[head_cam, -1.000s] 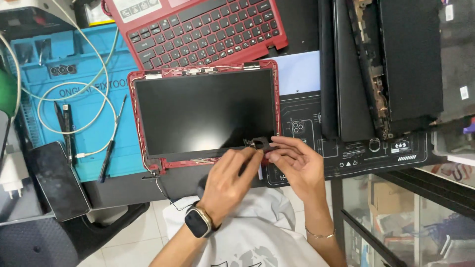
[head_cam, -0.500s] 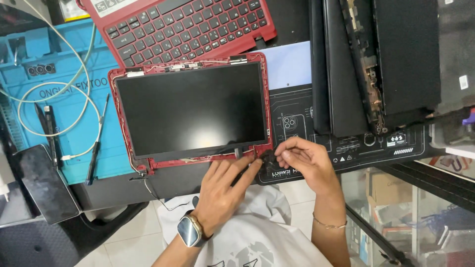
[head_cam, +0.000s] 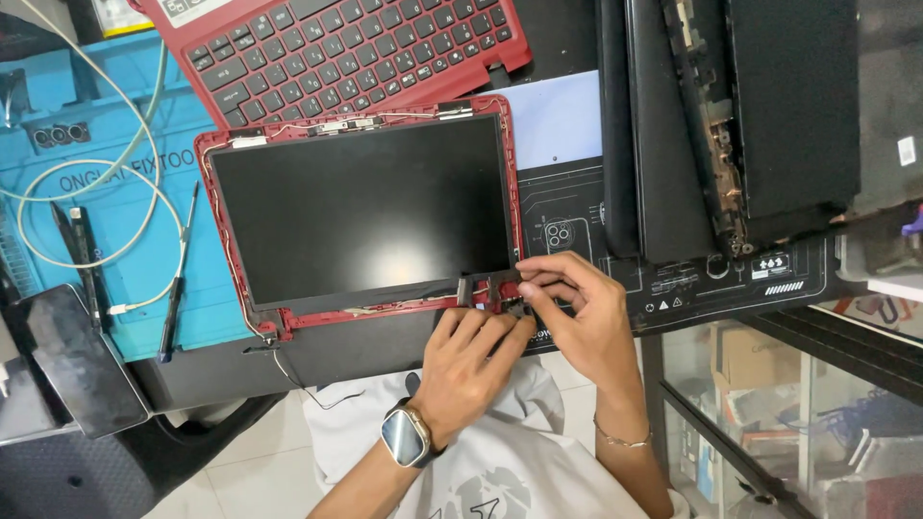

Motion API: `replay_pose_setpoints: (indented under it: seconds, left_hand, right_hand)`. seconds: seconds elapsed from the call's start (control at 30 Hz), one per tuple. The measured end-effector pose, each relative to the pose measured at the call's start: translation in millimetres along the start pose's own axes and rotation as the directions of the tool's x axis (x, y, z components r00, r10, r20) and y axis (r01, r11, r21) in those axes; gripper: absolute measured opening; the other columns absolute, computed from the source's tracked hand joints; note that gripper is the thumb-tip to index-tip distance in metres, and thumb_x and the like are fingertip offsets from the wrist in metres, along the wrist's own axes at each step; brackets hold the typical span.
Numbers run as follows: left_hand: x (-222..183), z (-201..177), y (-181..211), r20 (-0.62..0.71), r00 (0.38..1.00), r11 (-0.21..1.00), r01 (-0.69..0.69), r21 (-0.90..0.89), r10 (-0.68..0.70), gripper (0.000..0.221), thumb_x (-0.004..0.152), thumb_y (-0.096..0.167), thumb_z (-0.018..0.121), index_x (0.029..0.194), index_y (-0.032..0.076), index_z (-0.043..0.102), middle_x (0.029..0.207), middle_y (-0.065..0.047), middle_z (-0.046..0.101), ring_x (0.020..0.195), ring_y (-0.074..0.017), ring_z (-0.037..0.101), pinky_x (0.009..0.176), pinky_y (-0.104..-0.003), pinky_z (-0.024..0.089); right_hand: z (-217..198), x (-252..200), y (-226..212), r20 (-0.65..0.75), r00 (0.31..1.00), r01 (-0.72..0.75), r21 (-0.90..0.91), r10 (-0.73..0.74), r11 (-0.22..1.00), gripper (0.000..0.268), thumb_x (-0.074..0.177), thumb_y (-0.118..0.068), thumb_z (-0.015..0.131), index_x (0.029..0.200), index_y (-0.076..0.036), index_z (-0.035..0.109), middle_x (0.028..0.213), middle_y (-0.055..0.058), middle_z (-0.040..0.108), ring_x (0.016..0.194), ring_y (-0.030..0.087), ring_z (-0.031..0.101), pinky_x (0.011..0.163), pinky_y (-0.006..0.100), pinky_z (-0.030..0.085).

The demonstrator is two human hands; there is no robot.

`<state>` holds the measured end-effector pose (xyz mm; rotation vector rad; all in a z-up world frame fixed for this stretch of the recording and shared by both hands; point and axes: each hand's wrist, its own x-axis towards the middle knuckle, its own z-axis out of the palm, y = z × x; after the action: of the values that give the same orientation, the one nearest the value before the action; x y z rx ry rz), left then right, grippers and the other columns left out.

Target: The person works on a disassembled red laptop, using a screwdriver to remove screws from the screen bezel and then detaching the screen assembly. They handle the screen, bezel, and internal components while moving the keyboard section aside.

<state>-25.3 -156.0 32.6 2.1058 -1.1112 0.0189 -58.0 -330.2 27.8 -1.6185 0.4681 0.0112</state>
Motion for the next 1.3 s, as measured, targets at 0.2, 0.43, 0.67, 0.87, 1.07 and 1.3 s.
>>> replay_pose_setpoints:
  seconds: [0.2,0.43,0.67,0.87,1.07,1.3]
  left_hand:
    - [-9.4,9.9,3.8,0.054,0.999,0.998,0.009,-0.067,-0.006,0.039,0.080,0.005,0.071,0.119,0.002,0.067,0.110,-0.007,0.065,0.097,-0.0232,0.062,0.089,-0.039,0.047]
    - [-8.9,1.2,0.0,0.069,0.996,0.998,0.051,-0.024,-0.049,0.042,0.077,0.005,0.071,0.119,0.003,0.068,0.112,-0.006,0.065,0.101,-0.0230,0.063,0.090,-0.040,0.047]
    - [-14.5,-1.1,-5.2,0.068,0.995,0.996,0.074,0.049,-0.077,0.046,0.079,0.006,0.072,0.125,0.004,0.068,0.117,-0.006,0.066,0.104,-0.0221,0.062,0.087,-0.038,0.045]
    - [-13.9,-2.0,-7.6,0.075,0.996,0.998,0.052,0.046,-0.056,0.048,0.077,0.006,0.068,0.124,0.001,0.067,0.118,-0.009,0.066,0.104,-0.0228,0.062,0.087,-0.039,0.045]
    - [-17.3,2.1,-11.0,0.077,0.996,0.999,0.034,0.029,-0.037,0.046,0.078,0.004,0.070,0.123,0.001,0.067,0.116,-0.007,0.066,0.101,-0.0212,0.062,0.086,-0.039,0.044]
    - [-5.2,-7.6,-9.9,-0.064,0.993,0.993,0.106,0.057,-0.102,0.034,0.090,0.016,0.080,0.122,0.007,0.070,0.108,-0.003,0.065,0.096,-0.0201,0.059,0.085,-0.039,0.044]
  right_hand:
    - [1.6,-9.0,-9.0,-0.049,0.999,0.000,-0.142,-0.007,0.990,0.027,0.084,0.007,0.075,0.110,0.005,0.071,0.100,0.009,0.073,0.086,0.011,0.073,0.075,0.023,0.060]
    - [13.1,-14.4,-12.6,-0.123,0.989,0.043,-0.309,-0.084,0.950,0.027,0.084,0.004,0.077,0.110,-0.001,0.074,0.098,0.008,0.073,0.083,0.012,0.074,0.073,0.024,0.060]
    - [16.1,-12.8,-14.4,-0.149,0.982,0.055,-0.355,-0.115,0.933,0.030,0.085,0.005,0.075,0.114,-0.003,0.074,0.093,0.007,0.071,0.078,0.012,0.073,0.070,0.023,0.060]
    - [13.9,-14.6,-9.1,-0.093,0.979,0.123,-0.440,-0.182,0.890,0.033,0.086,0.004,0.075,0.118,-0.006,0.074,0.096,0.007,0.069,0.074,0.011,0.069,0.067,0.024,0.058]
    - [10.0,-11.0,-16.8,-0.018,0.984,0.146,-0.472,-0.175,0.869,0.039,0.086,0.001,0.076,0.124,-0.006,0.073,0.098,0.008,0.064,0.065,0.012,0.060,0.060,0.026,0.052]
    - [9.6,-10.0,-6.7,-0.018,0.982,0.160,-0.461,-0.190,0.873,0.030,0.087,0.000,0.078,0.116,-0.005,0.075,0.099,0.006,0.065,0.066,0.010,0.061,0.057,0.025,0.052]
